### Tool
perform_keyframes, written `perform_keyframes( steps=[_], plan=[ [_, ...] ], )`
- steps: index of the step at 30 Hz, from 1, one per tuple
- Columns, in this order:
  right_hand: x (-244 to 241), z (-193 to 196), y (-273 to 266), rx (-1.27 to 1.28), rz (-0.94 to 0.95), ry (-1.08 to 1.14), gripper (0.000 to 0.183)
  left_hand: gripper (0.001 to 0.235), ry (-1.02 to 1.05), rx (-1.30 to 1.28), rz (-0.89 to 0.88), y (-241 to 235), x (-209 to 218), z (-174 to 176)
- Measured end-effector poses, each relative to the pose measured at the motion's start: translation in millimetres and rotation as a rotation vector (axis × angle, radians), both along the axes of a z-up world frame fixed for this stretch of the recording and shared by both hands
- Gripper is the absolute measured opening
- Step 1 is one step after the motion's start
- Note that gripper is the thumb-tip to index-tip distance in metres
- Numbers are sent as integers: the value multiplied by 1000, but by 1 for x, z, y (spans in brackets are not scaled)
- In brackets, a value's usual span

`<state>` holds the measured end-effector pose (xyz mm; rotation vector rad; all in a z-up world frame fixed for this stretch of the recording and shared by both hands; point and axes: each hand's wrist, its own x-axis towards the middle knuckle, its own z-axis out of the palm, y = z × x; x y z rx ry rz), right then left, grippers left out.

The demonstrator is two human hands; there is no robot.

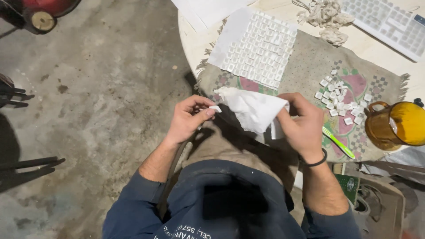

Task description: Cleaning individual keyboard keys using a toothbrush and a paper towel.

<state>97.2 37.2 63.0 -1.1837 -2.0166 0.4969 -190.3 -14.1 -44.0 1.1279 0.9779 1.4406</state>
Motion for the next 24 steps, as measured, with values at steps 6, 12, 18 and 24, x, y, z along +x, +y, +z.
perform_keyframes(
  steps=[6,12,18,24],
  plan=[
    [71,-49,-2,-507,-25,462,20,14,-112,252,-354,9,34,20],
    [83,-51,-34,-678,106,888,33,19,-128,52,-500,19,82,40],
    [84,-43,-47,-542,284,1040,43,18,35,127,-669,32,109,33],
    [126,-90,-30,-372,300,813,39,17,24,-5,-638,29,119,48]
  ],
)
